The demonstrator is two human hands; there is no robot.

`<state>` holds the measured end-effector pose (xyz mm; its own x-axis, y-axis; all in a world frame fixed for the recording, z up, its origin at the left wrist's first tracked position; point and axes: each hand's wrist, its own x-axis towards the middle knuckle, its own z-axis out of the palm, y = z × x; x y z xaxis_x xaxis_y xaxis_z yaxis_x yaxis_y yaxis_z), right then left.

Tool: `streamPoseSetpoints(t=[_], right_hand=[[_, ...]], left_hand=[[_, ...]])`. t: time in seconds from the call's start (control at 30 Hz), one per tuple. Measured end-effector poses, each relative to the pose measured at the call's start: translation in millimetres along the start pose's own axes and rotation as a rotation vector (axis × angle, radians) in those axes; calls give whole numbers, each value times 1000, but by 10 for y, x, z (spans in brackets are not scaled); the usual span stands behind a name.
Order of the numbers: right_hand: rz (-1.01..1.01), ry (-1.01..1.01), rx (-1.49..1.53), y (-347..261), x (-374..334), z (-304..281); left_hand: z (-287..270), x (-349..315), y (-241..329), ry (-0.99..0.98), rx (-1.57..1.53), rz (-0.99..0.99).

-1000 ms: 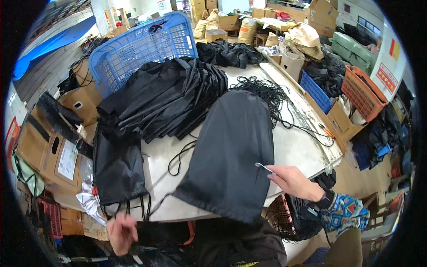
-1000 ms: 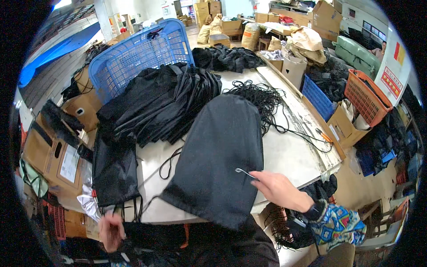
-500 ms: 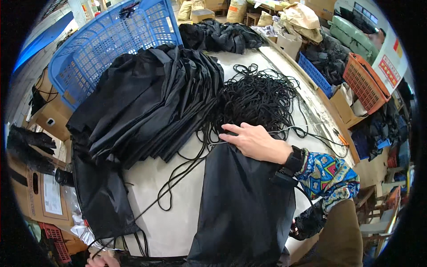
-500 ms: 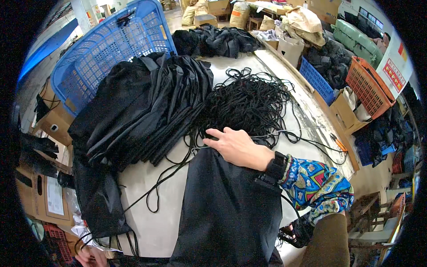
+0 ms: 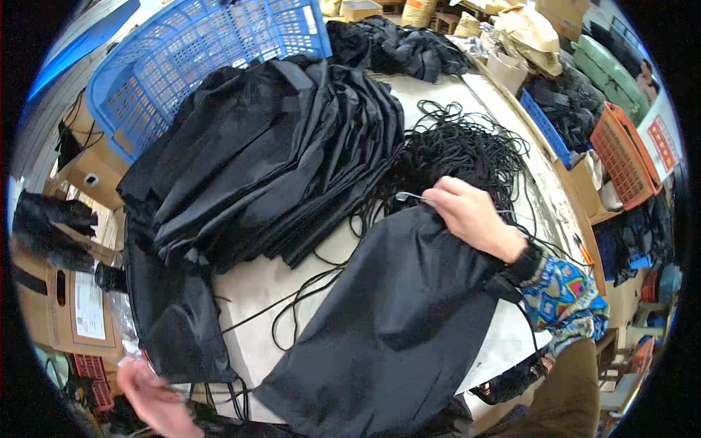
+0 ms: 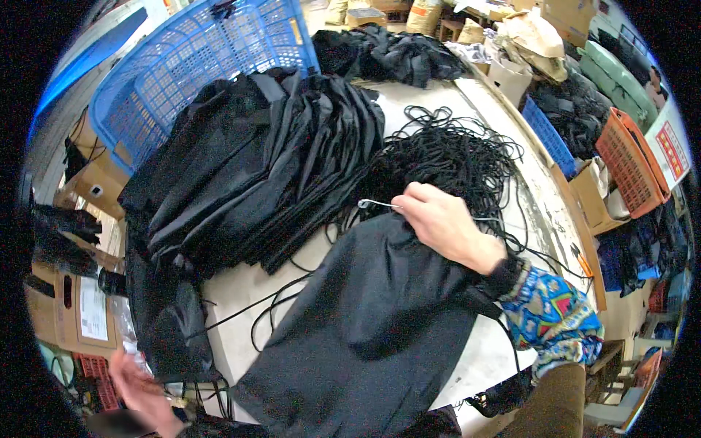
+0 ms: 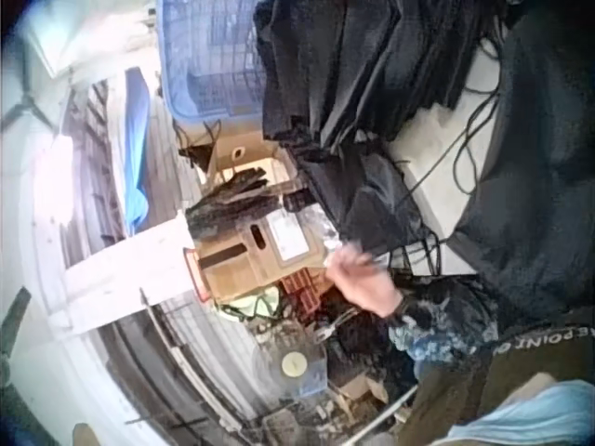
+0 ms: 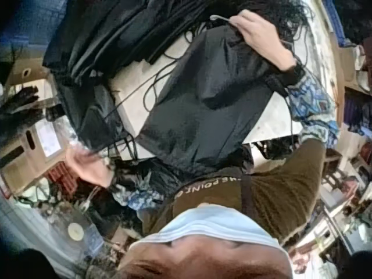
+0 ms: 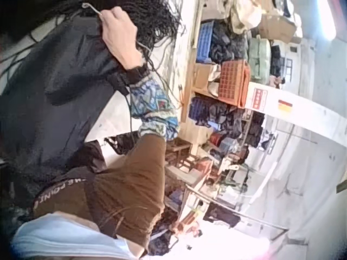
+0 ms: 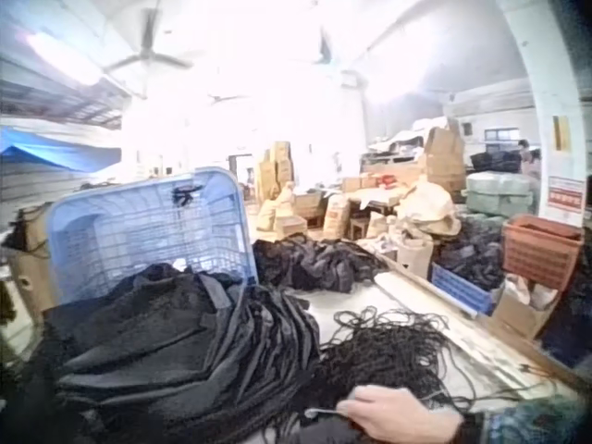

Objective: The person uses a metal hook tool to thread black drawstrings through the hems of black fabric bags. They repeatedly pick up a bag, insert the hook into the hem, pull the string through, and place the finished bag aside.

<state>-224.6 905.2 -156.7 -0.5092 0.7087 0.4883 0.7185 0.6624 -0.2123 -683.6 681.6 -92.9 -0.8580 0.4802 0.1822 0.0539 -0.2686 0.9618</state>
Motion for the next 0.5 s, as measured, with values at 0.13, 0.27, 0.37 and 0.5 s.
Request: streamPoseSetpoints(t=[0.13, 0.27, 0.37, 0.5], right_hand=[[14, -112, -17, -110, -207, -320], [-164, -331, -217, -417, -268, -495], [-184, -653, -159, -502, -468, -466], [-98, -767, -112, -491, -694, -533]], left_hand=[[968, -242, -118, -659, 299, -379], [1509, -337, -826, -1192, 587, 67], [1730, -511, -1195, -1232, 627, 379], [1833, -673, -1431, -1245, 734, 388]])
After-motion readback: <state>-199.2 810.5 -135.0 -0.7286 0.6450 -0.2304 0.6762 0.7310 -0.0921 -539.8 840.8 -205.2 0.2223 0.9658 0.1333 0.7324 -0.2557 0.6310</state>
